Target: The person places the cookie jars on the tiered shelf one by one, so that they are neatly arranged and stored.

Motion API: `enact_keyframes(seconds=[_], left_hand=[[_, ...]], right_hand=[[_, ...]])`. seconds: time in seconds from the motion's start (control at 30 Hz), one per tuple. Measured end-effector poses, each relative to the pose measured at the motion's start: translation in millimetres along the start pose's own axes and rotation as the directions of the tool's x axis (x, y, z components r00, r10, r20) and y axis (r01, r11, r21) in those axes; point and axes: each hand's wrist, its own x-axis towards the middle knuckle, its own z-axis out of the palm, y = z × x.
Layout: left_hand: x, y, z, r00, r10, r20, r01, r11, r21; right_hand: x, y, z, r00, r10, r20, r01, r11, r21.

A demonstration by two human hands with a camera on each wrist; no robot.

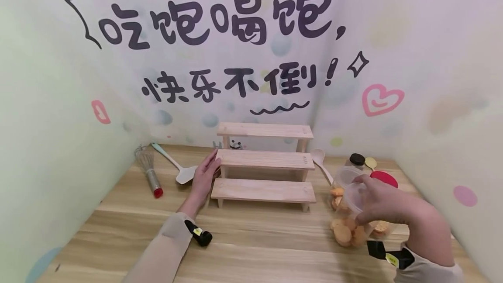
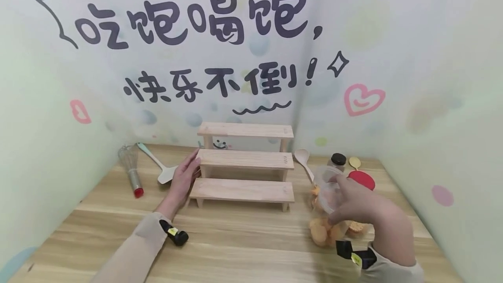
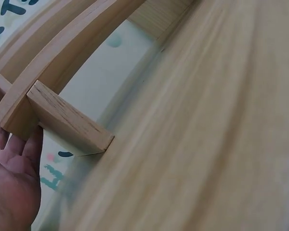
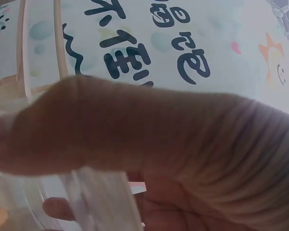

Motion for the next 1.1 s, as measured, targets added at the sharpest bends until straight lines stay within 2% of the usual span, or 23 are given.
enact_keyframes(seconds=[0.03, 0.17, 0.3, 0.5, 0.6, 0.7, 0.8, 0.87, 0.93, 1.0, 1.1], left_hand=[[2.8, -4.0, 0.2, 1.000, 0.005, -0.006, -0.005, 1.000, 0.007], [4.8, -4.4, 0.6, 0.999, 0.017, -0.030, -0.017, 1.000, 0.010], [7.7, -5.8, 0.7, 0.999, 0.026, -0.031, -0.026, 1.000, 0.001], [3.7, -7.9, 1.2, 1.000, 0.002, -0.031, -0.003, 1.000, -0.024], [5.9, -7.4, 1.1, 1.000, 0.021, -0.010, -0.022, 0.999, -0.032], [2.4, -8.3, 1.3, 0.999, 0.042, 0.004, -0.042, 0.999, -0.032], [2.1, -7.4, 2.9, 0.999, 0.053, 0.004, -0.053, 0.998, -0.021], [3.0, -6.8, 4.0, 0.999, 0.053, -0.004, -0.053, 0.998, -0.018], [4.7, -6.5, 4.5, 0.998, 0.055, -0.008, -0.055, 0.998, -0.024], [5.3, -6.9, 4.6, 0.998, 0.055, -0.007, -0.055, 0.998, -0.036], [2.5, -8.5, 4.4, 0.999, 0.041, -0.003, -0.041, 0.998, -0.048]], right_hand=[[-0.6, 0.3, -1.4, 1.000, -0.004, -0.008, 0.004, 1.000, -0.006], [-1.5, -1.8, -4.4, 0.996, -0.056, -0.063, 0.054, 0.998, -0.023], [-2.4, -7.4, -7.8, 0.979, -0.134, -0.152, 0.119, 0.988, -0.103], [-2.4, -12.2, -7.5, 0.956, -0.186, -0.227, 0.153, 0.976, -0.154], [0.0, -13.8, -9.2, 0.939, -0.230, -0.256, 0.187, 0.966, -0.180], [0.2, -15.5, -8.5, 0.920, -0.276, -0.277, 0.235, 0.956, -0.173], [3.5, -19.7, -9.5, 0.893, -0.313, -0.324, 0.268, 0.947, -0.175], [6.7, -22.7, -9.2, 0.862, -0.342, -0.374, 0.292, 0.938, -0.187], [11.1, -25.5, -7.3, 0.814, -0.387, -0.433, 0.319, 0.921, -0.224], [16.2, -29.6, -3.8, 0.749, -0.426, -0.507, 0.348, 0.905, -0.246], [24.4, -39.8, 3.8, 0.629, -0.456, -0.629, 0.366, 0.888, -0.279]])
